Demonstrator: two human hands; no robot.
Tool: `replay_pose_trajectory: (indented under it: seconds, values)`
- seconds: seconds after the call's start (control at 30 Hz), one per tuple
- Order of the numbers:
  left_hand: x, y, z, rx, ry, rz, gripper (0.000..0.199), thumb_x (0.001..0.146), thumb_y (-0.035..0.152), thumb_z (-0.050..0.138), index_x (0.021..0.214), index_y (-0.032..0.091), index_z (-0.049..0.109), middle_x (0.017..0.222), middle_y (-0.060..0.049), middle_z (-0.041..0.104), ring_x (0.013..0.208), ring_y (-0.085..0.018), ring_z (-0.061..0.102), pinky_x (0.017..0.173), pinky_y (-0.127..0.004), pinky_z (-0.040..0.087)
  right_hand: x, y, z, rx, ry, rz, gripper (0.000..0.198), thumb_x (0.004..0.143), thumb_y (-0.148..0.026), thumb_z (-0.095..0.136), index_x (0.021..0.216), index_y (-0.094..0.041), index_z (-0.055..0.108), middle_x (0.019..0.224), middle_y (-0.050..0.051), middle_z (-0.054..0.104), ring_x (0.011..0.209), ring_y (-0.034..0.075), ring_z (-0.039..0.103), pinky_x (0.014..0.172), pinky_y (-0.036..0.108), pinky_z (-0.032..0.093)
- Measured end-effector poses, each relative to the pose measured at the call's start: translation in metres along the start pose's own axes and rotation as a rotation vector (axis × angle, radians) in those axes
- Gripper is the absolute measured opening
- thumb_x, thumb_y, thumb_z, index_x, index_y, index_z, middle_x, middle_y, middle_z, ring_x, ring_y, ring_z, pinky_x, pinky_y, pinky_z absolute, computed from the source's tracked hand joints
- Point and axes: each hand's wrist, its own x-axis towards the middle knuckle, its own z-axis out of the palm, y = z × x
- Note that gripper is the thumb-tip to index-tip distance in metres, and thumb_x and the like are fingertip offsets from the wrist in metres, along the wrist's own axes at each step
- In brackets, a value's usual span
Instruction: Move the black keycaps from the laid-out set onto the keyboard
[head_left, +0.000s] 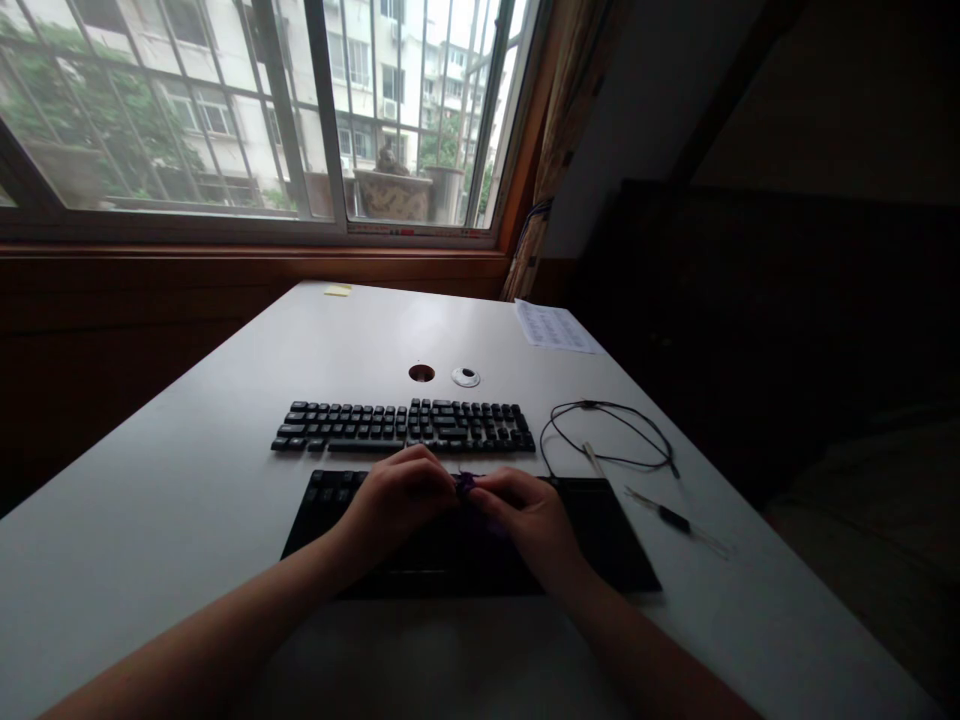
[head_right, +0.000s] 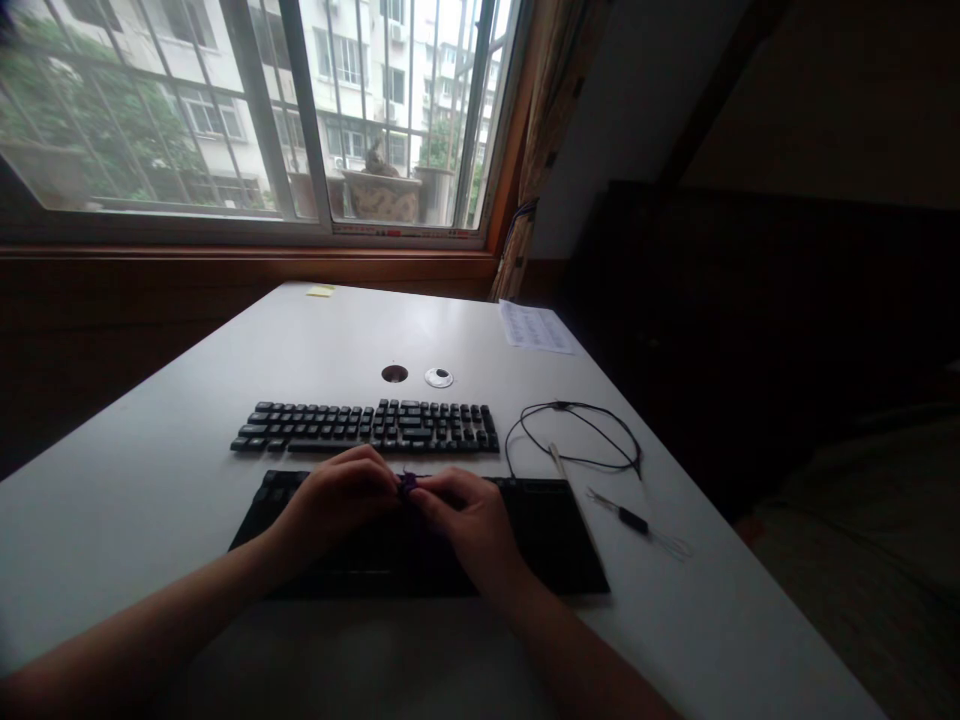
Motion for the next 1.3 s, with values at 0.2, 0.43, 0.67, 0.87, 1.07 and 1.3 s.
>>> replay_pose_trajectory:
  seconds: [0.2,0.43,0.67,0.87,1.07,1.3]
  values:
    - [-0.0016,-0.0042,0.0027,0.143,0.011,0.134,0.006,0.084,0.010,0.072,0.082,0.015,0.070,0.083,-0.004,0.065,0.073,-0.013,0.063,0.065,-0.022,0.051,0.0018,0.0008,0.0009,-0.021,-0.033,0.070,0.016,0.082,-0.038,0.076,0.083,-0.022,0.076,0.078,0.001,0.073,0.075,0.017,0.067,0.070,0.028,0.051]
    - [-0.0003,0.0006,0.0009,0.184,-0.016,0.195,0.005,0.087,0.014,0.070,0.083,0.016,0.070,0.084,-0.005,0.066,0.073,-0.014,0.064,0.065,-0.023,0.053,0.0010,-0.0035,-0.0018,-0.061,-0.048,0.058,0.018,0.082,-0.037,0.073,0.081,-0.020,0.074,0.075,0.001,0.072,0.070,0.016,0.065,0.065,0.027,0.050]
    - [0.0010,0.0013,0.0018,0.144,-0.010,0.133,0.006,0.086,0.019,0.072,0.081,0.016,0.071,0.082,-0.005,0.066,0.072,-0.014,0.064,0.064,-0.023,0.054,0.0013,-0.0022,-0.0011,-0.117,-0.007,0.011,0.016,0.084,-0.036,0.069,0.081,-0.020,0.072,0.074,0.000,0.069,0.068,0.016,0.063,0.063,0.027,0.049]
    - [0.0015,0.0020,-0.0001,0.089,0.027,0.082,0.005,0.084,0.017,0.074,0.082,0.015,0.070,0.084,-0.005,0.066,0.073,-0.014,0.065,0.065,-0.023,0.054,0.0014,-0.0048,-0.0038,-0.075,0.055,-0.005,0.019,0.085,-0.040,0.072,0.085,-0.022,0.075,0.081,0.002,0.073,0.076,0.019,0.068,0.072,0.030,0.053]
    - [0.0010,0.0002,0.0015,0.140,0.051,0.109,0.005,0.085,0.015,0.073,0.081,0.016,0.070,0.082,-0.003,0.066,0.071,-0.013,0.064,0.064,-0.021,0.053,0.0009,-0.0007,0.0026,-0.102,0.028,-0.037,0.018,0.084,-0.041,0.073,0.086,-0.023,0.077,0.082,0.002,0.075,0.078,0.020,0.069,0.075,0.031,0.053]
    - [0.0009,0.0009,0.0015,0.214,0.014,0.204,0.008,0.088,0.015,0.070,0.080,0.016,0.070,0.082,-0.005,0.066,0.072,-0.014,0.065,0.065,-0.023,0.054,0.0015,-0.0010,0.0012,-0.107,-0.001,0.003,0.016,0.084,-0.038,0.074,0.082,-0.021,0.075,0.078,0.001,0.072,0.074,0.018,0.066,0.069,0.028,0.051]
